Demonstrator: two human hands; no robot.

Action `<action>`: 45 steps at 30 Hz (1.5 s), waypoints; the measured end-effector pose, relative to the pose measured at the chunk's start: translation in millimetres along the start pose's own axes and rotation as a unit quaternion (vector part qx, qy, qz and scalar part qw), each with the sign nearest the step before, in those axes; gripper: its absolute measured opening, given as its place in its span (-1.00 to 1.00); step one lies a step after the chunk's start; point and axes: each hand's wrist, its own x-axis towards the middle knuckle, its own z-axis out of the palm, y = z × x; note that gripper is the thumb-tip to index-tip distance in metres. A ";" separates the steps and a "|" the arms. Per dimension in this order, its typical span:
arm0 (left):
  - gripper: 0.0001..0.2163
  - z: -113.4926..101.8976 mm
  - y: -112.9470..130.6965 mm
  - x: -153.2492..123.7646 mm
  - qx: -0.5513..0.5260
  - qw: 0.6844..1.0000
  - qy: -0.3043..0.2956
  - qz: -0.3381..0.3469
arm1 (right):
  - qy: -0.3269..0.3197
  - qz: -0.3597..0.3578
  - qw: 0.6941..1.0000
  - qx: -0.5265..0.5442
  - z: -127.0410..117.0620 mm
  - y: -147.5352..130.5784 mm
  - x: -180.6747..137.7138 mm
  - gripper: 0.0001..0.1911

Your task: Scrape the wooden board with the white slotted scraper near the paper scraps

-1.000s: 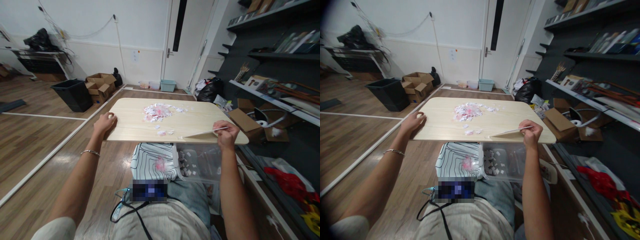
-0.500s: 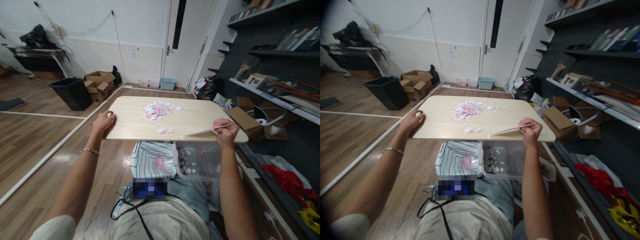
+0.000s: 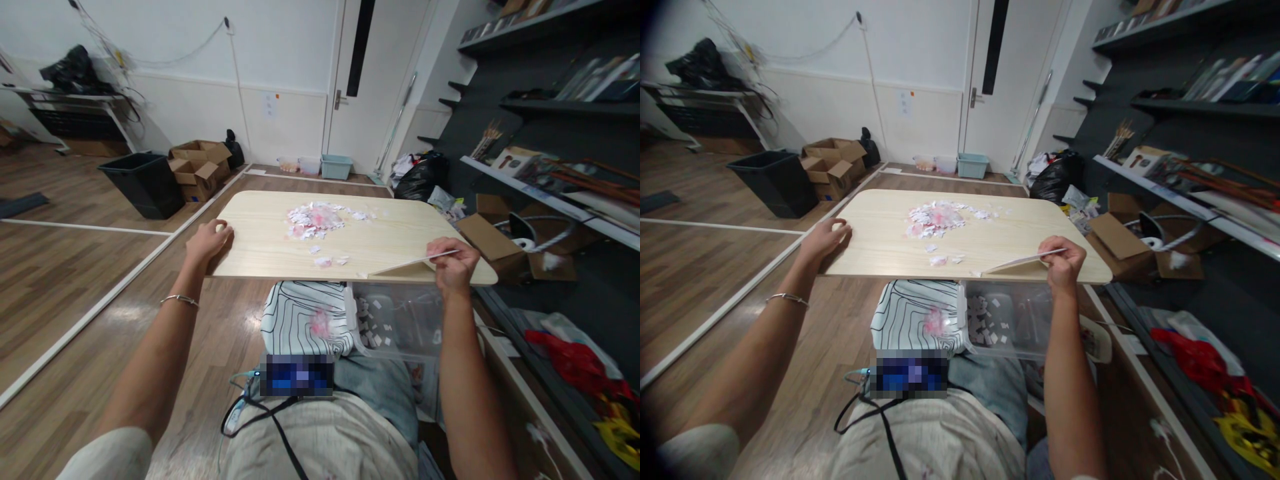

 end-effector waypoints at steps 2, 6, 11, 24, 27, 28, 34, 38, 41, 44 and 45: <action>-0.52 0.4 -0.6 0.7 0.002 1.000 -0.001 -0.003 | 0.001 0.003 1.000 -0.004 -0.4 1.1 -0.1 -0.77; -0.51 1.1 -1.6 2.2 0.004 1.000 -0.003 -0.005 | -0.003 0.007 1.000 -0.014 -2.9 3.3 -0.8 -0.83; -0.50 0.0 -0.8 1.1 0.001 1.000 -0.005 -0.006 | -0.018 0.007 1.000 -0.016 -5.6 3.3 -0.5 -0.80; -0.50 1.5 -2.8 3.2 -0.007 1.000 -0.011 -0.010 | -0.024 -0.002 0.999 0.021 -2.1 1.2 0.0 -0.66; -0.50 2.3 -4.0 4.2 -0.008 1.000 -0.010 -0.009 | -0.021 -0.006 1.000 0.019 -1.3 2.1 0.2 -0.65; -0.50 2.6 -4.4 4.6 -0.009 1.000 -0.009 -0.008 | -0.019 -0.003 1.000 0.017 -0.8 2.1 0.0 -0.65; -0.50 3.5 -5.9 5.4 -0.020 1.000 -0.009 -0.006 | -0.026 0.000 1.000 0.018 3.8 0.3 -2.4 -0.63; -0.51 2.6 -5.5 5.0 -0.014 1.000 -0.009 -0.009 | -0.032 0.007 0.999 0.005 6.4 -0.3 -4.0 -0.65; -0.51 1.6 -4.5 4.4 -0.016 1.000 -0.012 -0.012 | -0.026 0.011 1.000 -0.004 6.8 -0.2 -4.7 -0.71; -0.52 0.8 -3.1 3.7 -0.013 1.000 -0.012 -0.016 | -0.021 0.008 1.000 -0.013 5.9 -0.4 -4.9 -0.79; -0.52 0.6 -2.5 3.4 -0.012 1.000 -0.011 -0.017 | -0.021 0.007 1.000 -0.014 5.7 -0.7 -4.9 -0.81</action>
